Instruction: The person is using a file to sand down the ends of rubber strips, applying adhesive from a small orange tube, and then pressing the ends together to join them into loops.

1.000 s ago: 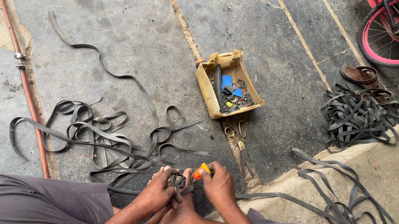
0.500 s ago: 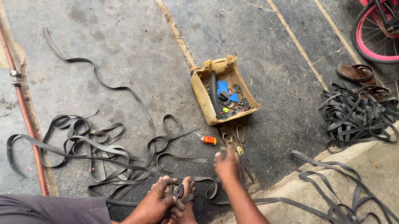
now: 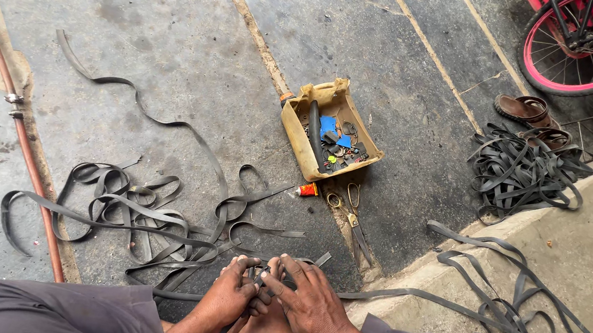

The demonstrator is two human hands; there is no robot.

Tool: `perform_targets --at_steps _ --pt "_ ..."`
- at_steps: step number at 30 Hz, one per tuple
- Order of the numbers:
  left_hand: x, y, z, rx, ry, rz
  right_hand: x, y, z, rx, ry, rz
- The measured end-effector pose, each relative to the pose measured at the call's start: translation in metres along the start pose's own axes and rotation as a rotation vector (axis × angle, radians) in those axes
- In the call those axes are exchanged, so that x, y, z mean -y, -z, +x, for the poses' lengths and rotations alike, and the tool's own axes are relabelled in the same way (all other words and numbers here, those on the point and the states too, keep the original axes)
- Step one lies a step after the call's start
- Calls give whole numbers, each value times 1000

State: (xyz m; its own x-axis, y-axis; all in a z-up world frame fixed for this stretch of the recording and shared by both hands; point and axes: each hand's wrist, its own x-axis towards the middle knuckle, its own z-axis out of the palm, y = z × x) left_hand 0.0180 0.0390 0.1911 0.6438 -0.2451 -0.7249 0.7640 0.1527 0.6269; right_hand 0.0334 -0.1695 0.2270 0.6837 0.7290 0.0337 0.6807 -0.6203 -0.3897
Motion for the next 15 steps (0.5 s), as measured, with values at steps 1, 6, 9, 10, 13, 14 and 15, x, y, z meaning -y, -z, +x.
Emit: perform_targets --at_steps 1,6,9,10,13,14,15 --pt "0 0 0 6 -5 -28 -1 -2 0 0 17 -19" --pt "-2 1 -1 -26 -4 25 0 -7 1 11 14 -45" --pt "-6 1 -3 -35 -7 68 0 -7 4 -3 35 -21" --pt "-8 0 -4 -34 -5 82 0 -7 4 -13 44 -17" --pt "-12 0 -8 -53 26 73 -2 -12 8 19 -7 -73" --pt "-14 0 -9 -52 25 74 -3 -14 8 31 1 -75" --pt "-15 0 -9 -51 24 75 -5 -15 7 43 8 -78"
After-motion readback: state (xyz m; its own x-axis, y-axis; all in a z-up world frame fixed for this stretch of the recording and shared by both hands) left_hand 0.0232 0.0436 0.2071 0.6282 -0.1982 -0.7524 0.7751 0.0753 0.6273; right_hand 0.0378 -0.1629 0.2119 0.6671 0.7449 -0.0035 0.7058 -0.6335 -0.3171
